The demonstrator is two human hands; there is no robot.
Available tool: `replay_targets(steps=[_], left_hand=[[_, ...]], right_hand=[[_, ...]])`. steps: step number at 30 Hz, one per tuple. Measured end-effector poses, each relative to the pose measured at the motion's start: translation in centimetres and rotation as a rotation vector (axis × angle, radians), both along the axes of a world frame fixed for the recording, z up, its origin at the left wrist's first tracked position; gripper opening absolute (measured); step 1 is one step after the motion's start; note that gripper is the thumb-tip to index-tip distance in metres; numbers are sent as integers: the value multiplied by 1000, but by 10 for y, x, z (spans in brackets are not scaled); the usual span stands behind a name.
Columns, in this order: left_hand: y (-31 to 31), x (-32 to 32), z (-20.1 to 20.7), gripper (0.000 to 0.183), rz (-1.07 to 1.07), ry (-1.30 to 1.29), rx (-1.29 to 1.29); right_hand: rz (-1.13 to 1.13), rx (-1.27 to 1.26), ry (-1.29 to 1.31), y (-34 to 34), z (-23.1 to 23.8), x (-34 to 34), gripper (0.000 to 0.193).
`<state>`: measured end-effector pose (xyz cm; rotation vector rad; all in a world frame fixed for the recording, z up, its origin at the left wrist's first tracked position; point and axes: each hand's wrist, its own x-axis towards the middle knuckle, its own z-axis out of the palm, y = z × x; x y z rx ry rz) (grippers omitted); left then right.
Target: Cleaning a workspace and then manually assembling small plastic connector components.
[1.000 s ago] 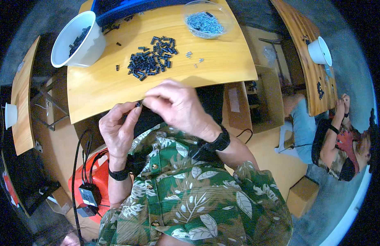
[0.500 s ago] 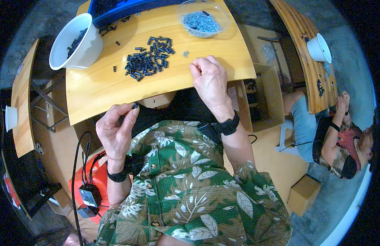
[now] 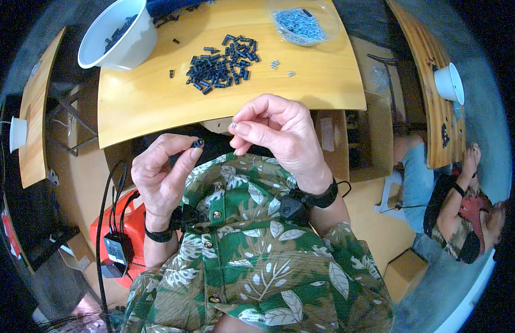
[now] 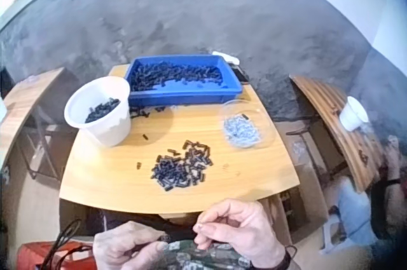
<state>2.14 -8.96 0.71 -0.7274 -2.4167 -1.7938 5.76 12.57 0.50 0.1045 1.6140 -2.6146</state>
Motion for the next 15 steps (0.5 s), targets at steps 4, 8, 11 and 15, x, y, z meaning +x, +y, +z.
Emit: replay_targets(steps=[4,8,11,15], left_hand=[[-3,1,2,16,-31,69,13],[-4,3,3,16,-44,100,15],[-4,5,4,16,-33,118,10],[-4,6,3,18,-30,138,-12]], right_hand=[[70,51,64,-9,3,2,12],[-2,228,194,-20,7,4,18],[-40,278,182,-26,12,6,21],[-44,410,246,-29,16,4,22]])
